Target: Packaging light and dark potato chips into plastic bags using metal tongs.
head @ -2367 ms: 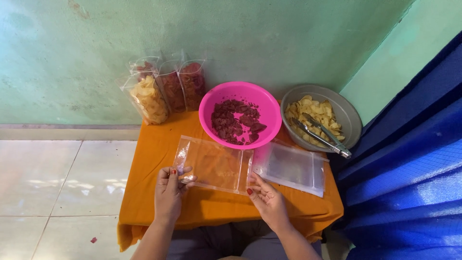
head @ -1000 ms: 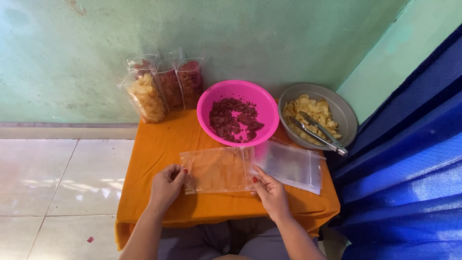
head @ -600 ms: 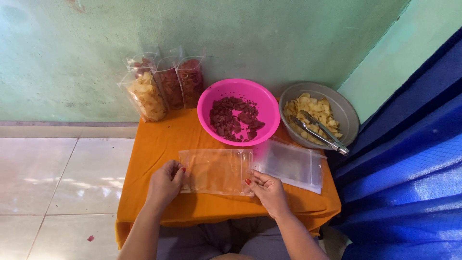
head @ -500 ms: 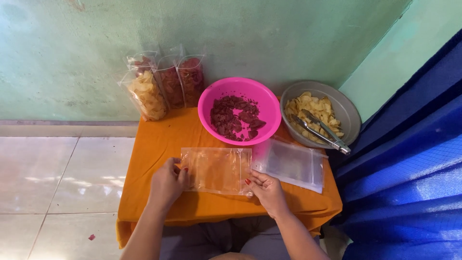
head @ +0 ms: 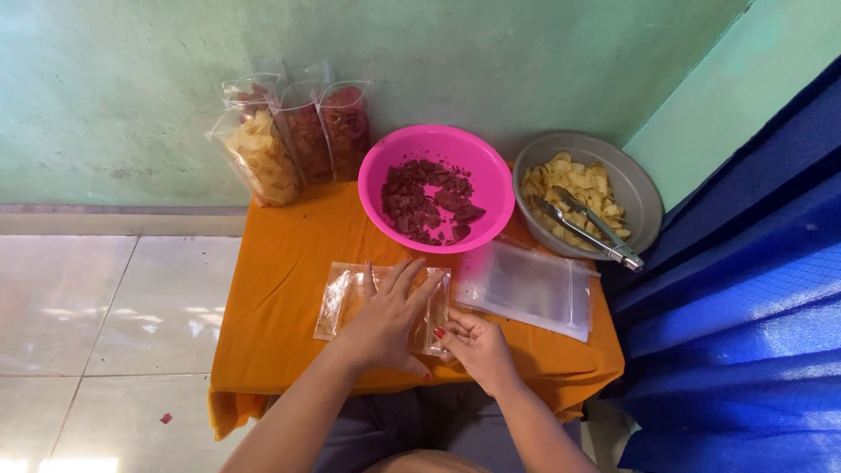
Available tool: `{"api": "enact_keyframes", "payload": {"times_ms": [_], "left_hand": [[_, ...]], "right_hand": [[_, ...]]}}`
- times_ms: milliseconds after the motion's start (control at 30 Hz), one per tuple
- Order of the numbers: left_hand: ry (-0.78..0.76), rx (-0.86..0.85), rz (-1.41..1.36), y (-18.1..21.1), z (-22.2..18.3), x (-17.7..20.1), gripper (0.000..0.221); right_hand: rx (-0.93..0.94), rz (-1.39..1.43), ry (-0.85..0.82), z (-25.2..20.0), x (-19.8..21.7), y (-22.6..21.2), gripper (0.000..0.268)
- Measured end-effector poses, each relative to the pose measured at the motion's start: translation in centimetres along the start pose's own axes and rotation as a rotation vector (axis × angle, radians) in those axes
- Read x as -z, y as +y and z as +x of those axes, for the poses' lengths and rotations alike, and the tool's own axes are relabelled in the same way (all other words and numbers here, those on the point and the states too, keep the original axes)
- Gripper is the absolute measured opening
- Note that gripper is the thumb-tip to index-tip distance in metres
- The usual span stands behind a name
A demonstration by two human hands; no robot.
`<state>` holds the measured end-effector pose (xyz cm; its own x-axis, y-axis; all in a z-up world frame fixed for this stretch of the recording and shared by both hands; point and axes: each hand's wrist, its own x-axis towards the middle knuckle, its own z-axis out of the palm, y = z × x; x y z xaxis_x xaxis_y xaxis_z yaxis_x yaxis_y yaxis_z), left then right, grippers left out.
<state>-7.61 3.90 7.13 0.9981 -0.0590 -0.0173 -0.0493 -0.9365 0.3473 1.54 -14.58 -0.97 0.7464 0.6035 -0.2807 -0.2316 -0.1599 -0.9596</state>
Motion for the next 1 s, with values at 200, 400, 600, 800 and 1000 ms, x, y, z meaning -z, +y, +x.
{"api": "enact_keyframes", "payload": {"times_ms": [200,400,600,800,1000], "left_hand": [[0.164,-0.09,-0.021,-0.9,0.5,-1.8,0.142],[0.226,-0.096,-0.051,-1.1,0.3,-1.4,0.137],[0.298,-0.106,-0.026,-1.1,-0.1,-0.9,0.129],[0.274,-0.099,-0.069,-1.2,-0.2,-0.4,0.127],[0.407,-0.212,0.003,-0.7,-0.1,-1.8,0.109]], "right_hand": [[0.022,0.022,-0.056,0.3,0.7,1.5,0.054],[-0.063,0.028,-0.011,-0.3,1.0,-1.3,0.055],[0.102,0.012,0.041,-0.4,0.8,-1.4,0.059],[0.457,-0.249,0.145,-1.3,-0.4,-3.0,0.035],[0.665,-0.385,0.034,0.0,-0.9,-2.4,0.028]]}}
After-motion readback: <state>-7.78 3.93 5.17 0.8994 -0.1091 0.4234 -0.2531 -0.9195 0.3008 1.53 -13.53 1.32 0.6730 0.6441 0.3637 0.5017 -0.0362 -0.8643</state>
